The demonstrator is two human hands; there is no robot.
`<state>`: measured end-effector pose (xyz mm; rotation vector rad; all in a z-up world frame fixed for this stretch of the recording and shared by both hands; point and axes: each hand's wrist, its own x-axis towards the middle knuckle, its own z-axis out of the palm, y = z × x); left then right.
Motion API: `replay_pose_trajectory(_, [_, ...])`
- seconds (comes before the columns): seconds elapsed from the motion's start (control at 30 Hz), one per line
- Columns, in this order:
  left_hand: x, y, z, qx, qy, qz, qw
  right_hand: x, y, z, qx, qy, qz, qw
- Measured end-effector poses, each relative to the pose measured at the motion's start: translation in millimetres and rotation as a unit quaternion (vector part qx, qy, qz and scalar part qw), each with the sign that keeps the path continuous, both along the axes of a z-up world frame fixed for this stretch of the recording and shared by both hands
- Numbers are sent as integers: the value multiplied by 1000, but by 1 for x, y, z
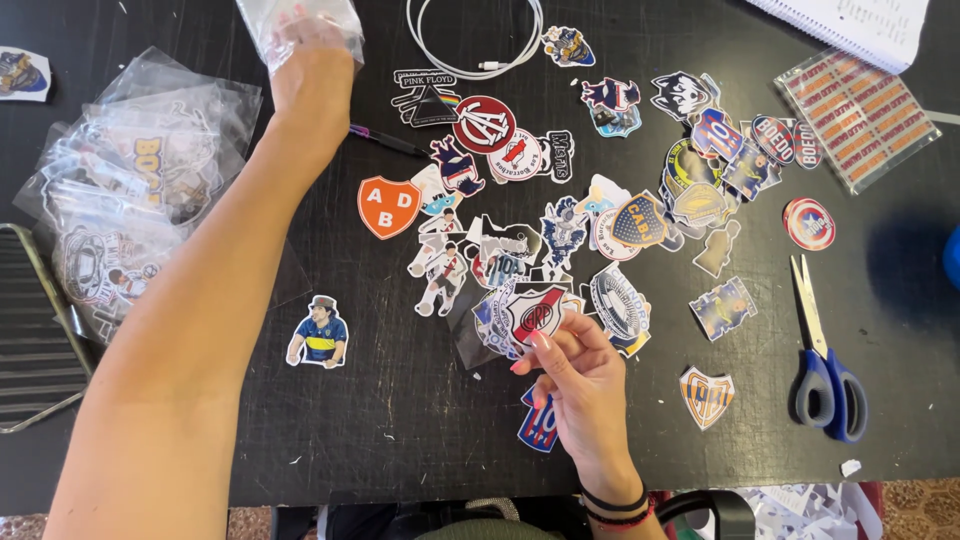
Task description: Packaging individual stickers into small plastic bags and trimming the bags with scissors.
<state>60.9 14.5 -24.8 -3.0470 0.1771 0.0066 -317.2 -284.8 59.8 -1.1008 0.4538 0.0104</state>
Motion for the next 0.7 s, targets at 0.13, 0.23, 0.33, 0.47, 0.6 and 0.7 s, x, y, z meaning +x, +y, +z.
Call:
replay_pose_trajectory(0.13, [13, 10, -23, 2, -116, -21, 993, 1, 0, 3, 5, -9, 1, 1000])
replay_pose_trajectory(0.23, [-5, 14, -14, 158, -258, -100, 948, 0, 1, 4, 6, -5, -2, 1000])
replay_pose_trajectory(0.33, [-21, 15, 11, 160, -333, -120, 922, -2, 0, 2, 1, -7, 6, 1000])
replay_pose_trajectory(0.47, [-62, 4, 80, -52, -211, -111, 970, -2, 1, 1, -11, -19, 14, 1000])
replay_pose_trajectory(0.6, [-139, -24, 171, -330, -292, -137, 887, -3, 1, 3, -55, -31, 6, 998])
replay_pose_trajectory(0.7, [-229, -58, 239, -627, -211, -94, 744, -5, -6, -13, 103, -106, 50, 988])
